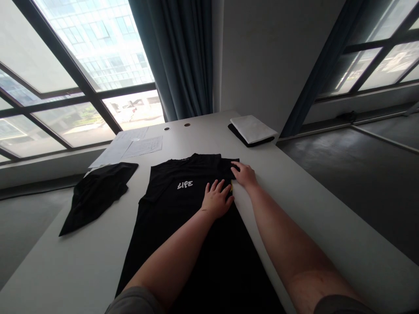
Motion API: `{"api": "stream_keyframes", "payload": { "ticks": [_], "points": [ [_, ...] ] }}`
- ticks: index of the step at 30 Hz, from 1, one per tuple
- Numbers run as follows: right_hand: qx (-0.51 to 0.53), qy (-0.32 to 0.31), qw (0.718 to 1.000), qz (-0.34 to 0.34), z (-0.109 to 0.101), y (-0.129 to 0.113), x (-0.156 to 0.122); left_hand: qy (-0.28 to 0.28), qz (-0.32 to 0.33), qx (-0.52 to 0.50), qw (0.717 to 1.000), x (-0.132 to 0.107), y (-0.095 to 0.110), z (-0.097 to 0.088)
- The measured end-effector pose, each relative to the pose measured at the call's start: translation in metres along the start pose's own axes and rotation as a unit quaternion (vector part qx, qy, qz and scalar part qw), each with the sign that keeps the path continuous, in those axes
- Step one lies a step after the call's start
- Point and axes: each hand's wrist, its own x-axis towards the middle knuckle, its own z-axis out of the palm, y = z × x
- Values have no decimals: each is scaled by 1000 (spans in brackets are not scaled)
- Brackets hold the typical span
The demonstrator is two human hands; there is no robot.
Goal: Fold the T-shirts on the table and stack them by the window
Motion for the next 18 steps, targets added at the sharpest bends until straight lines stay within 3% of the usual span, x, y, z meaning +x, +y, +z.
{"api": "stream_keyframes", "payload": {
  "ticks": [5, 7, 10, 14, 16, 18],
  "points": [
    [100, 19, 991, -85, -3, -8, 2, 24, -5, -30, 999, 2, 2, -1],
    [121, 36, 986, -112, -8, -18, -1, 71, -60, -68, 993, 4, -1, -1],
    [125, 29, 977, -172, -16, -39, -10, 168, -178, -154, 957, 9, -14, -1],
    [145, -90, 943, -286, -18, -66, -27, 280, -230, -277, 890, 14, -39, -4],
    [180, -133, 929, -294, -14, -70, -31, 305, -247, -306, 868, 15, -50, -5],
    [218, -109, 938, -247, -10, -64, -31, 311, -264, -301, 862, 16, -57, -7]
  ]
}}
